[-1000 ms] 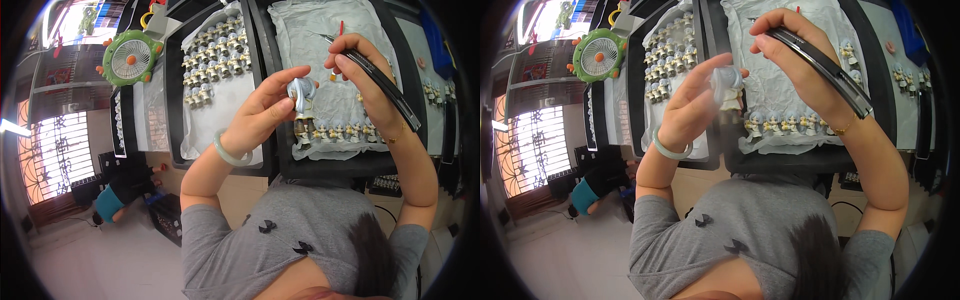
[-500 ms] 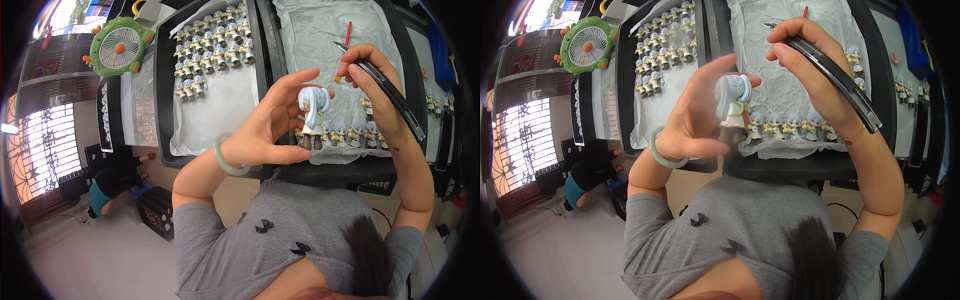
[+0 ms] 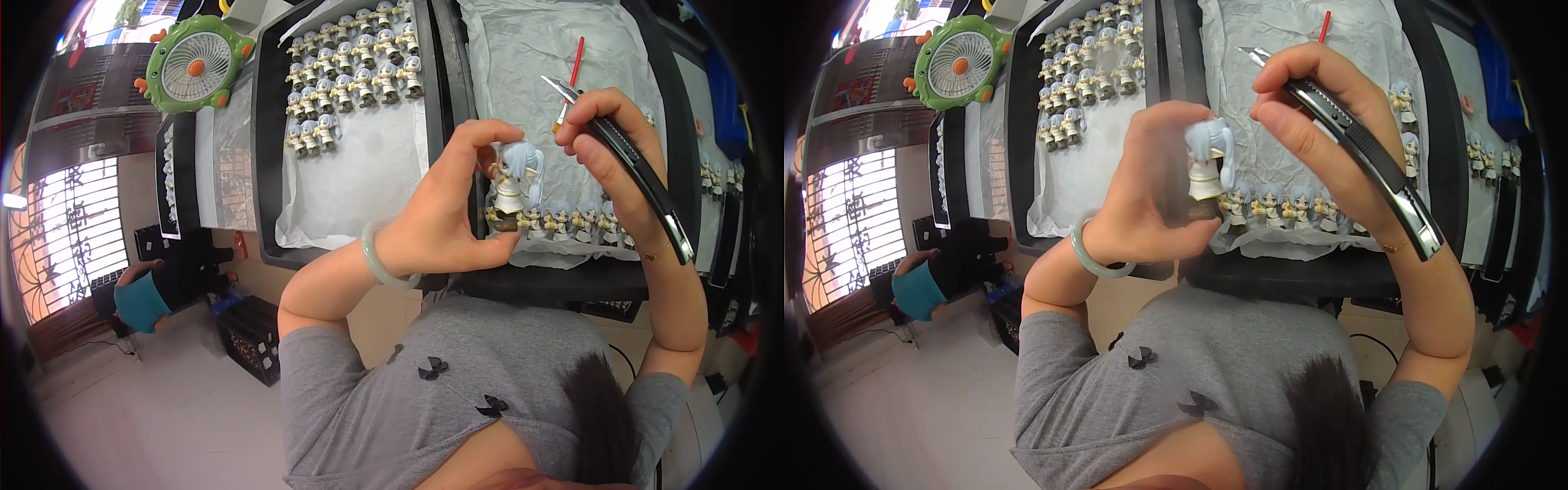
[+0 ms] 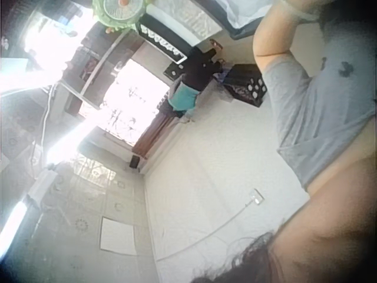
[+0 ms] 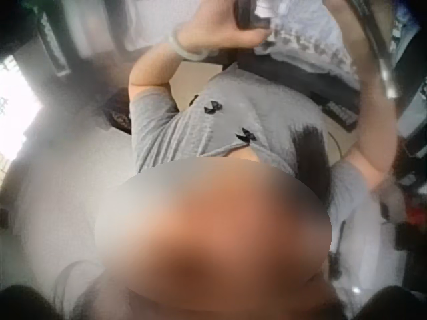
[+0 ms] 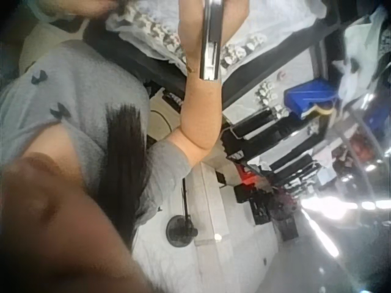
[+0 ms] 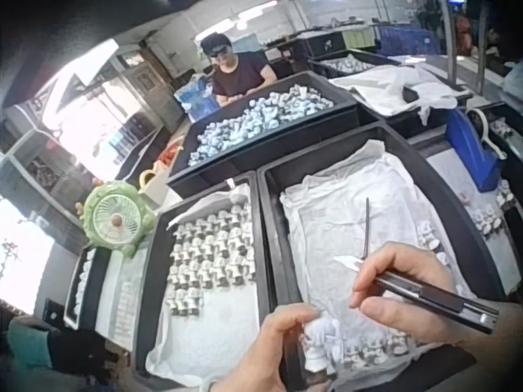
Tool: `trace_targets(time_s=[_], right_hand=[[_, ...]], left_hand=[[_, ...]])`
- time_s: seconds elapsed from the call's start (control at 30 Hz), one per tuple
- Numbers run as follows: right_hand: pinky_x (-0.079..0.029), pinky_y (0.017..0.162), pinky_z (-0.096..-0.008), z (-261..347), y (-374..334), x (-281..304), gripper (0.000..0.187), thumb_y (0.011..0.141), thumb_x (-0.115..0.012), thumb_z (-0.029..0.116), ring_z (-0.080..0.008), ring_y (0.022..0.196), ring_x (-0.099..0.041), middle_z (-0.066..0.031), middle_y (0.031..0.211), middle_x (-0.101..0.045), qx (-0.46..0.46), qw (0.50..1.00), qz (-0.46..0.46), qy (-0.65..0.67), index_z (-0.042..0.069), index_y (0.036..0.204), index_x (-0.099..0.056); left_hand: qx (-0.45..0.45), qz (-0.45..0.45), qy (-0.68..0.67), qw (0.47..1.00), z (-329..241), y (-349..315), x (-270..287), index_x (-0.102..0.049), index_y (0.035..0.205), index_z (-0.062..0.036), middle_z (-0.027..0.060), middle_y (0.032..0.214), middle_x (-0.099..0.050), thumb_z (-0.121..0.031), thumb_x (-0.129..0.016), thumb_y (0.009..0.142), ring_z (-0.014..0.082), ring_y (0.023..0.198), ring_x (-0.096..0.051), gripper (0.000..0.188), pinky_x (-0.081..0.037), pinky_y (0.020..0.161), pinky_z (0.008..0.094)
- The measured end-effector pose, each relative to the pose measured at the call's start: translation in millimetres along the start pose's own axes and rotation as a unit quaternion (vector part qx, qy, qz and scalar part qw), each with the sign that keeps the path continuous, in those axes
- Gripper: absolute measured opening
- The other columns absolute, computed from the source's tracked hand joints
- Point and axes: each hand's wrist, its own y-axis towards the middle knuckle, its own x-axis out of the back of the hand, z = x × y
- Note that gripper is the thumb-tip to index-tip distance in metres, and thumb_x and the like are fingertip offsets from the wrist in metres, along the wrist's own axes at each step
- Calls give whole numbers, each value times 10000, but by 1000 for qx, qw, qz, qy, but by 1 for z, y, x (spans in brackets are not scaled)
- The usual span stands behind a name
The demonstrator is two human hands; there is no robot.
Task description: The person sits at a workbench and paints small figurines. They use a red paintbrush to apply gold paint to the figurines' details and a black craft knife to scrape or refine specific areas. The person handles the figurines one by one, picking them up from a tray, working on them, and placing them back.
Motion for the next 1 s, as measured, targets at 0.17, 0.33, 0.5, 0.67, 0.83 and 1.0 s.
trace_targets(time_s=[0.17, 0.33, 0.5, 0.67, 0.83, 1.0], right_hand=[[-443, 706, -212, 1, -4, -10, 194, 744, -597, 50, -96, 800, -559, -30, 843, -554, -13, 998, 53, -19, 52, 912, -499], [-454, 772, -229, -4, -4, -14, 179, 753, -561, 13, -98, 842, -559, -28, 851, -541, -44, 997, 67, 2, 34, 916, -489], [-462, 781, -232, -9, -1, -11, 161, 772, -509, 5, -84, 858, -538, -31, 889, -521, -83, 990, 93, 71, 27, 929, -480], [-472, 800, -235, -11, -2, -12, 173, 781, -473, 2, -82, 877, -523, -39, 920, -502, -164, 971, 105, 136, 26, 952, -461], [-471, 797, -231, -13, -3, -15, 206, 773, -462, -18, -86, 885, -520, -53, 960, -473, -184, 956, 111, 201, 32, 972, -442], [-464, 796, -229, -17, -5, -16, 234, 761, -444, -57, -93, 899, -521, -55, 978, -455, -189, 944, 116, 245, 38, 975, -428]], left_hand=[[-55, -20, 187, 981, -3, 2, -1, -400, 1130, -54, 125, 936, -404, -103, -660, 494, 262, 851, -416, 689, -330, 757, 335], [-46, -14, 205, 978, -4, 3, -2, -416, 1131, -64, 104, 894, -394, -117, -684, 481, 252, 816, -409, 705, -318, 723, 328], [-56, -25, 210, 976, -5, 2, 0, -461, 1128, -25, 98, 908, -459, -98, -731, 460, 222, 802, -426, 723, -379, 698, 287], [-49, -44, 179, 982, -4, 1, -1, -472, 1094, -61, 74, 850, -408, -222, -765, 454, 230, 792, -422, 722, -316, 718, 321], [-37, -42, 192, 980, -3, 0, 0, -495, 1090, -70, 63, 839, -411, -303, -797, 427, 216, 781, -423, 765, -315, 707, 316], [-49, -50, 201, 977, 0, 1, 1, -511, 1102, -73, 51, 815, -408, -373, -800, 403, 199, 756, -416, 814, -310, 691, 311]])
